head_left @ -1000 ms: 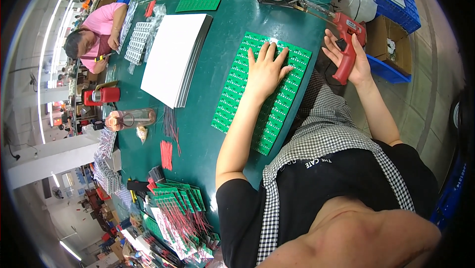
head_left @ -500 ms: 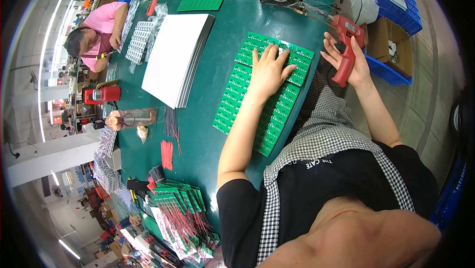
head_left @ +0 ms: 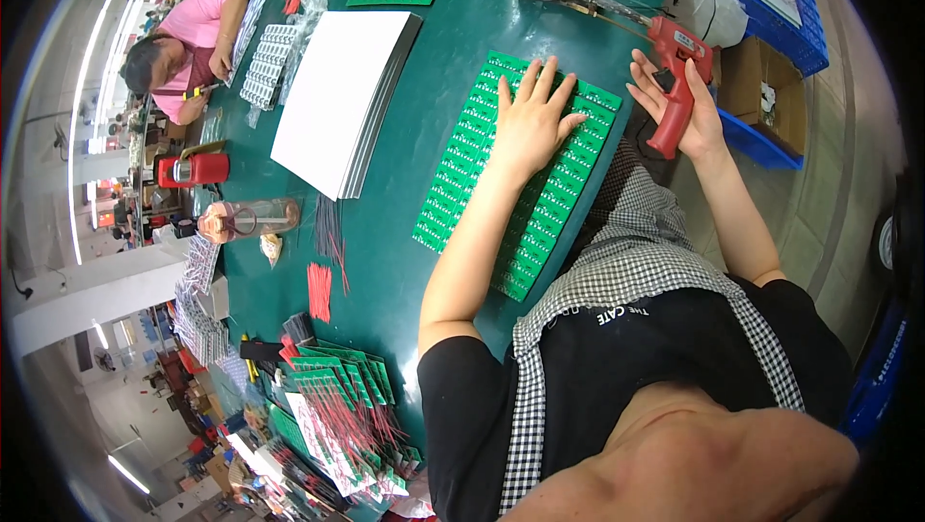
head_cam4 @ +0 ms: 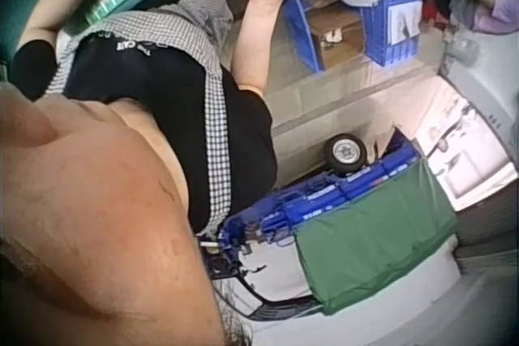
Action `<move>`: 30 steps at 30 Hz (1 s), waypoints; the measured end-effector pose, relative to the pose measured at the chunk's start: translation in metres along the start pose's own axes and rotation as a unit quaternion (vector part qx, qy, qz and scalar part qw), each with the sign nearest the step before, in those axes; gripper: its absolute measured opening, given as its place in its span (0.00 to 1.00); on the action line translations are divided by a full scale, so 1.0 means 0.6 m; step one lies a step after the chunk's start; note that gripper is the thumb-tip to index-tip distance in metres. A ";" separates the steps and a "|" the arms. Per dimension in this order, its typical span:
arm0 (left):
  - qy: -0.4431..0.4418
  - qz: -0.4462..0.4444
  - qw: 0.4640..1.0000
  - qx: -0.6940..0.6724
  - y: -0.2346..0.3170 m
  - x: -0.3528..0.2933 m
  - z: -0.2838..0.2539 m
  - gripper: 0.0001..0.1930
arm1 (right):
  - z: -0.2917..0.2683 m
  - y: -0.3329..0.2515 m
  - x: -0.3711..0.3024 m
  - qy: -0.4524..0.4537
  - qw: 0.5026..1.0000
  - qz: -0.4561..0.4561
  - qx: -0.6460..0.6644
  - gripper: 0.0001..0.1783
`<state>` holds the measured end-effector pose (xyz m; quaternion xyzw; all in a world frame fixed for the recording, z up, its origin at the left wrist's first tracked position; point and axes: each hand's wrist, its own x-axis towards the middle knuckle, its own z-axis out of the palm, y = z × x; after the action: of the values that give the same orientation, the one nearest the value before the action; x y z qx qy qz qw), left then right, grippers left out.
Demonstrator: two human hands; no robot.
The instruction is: Applying adhesive using a glue gun to connect wires to LED panels on an assembly line.
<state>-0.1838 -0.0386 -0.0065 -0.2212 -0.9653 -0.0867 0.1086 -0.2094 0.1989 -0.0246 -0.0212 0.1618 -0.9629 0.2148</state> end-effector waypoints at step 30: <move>-0.006 0.000 1.000 -0.016 -0.015 0.005 0.004 0.19 | -0.011 -0.001 -0.003 -0.003 1.000 0.011 0.016 0.32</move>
<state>-0.1905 -0.0449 -0.0093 -0.2231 -0.9645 -0.1009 0.0987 -0.2087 0.2024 -0.0306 -0.0193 0.1462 -0.9629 0.2260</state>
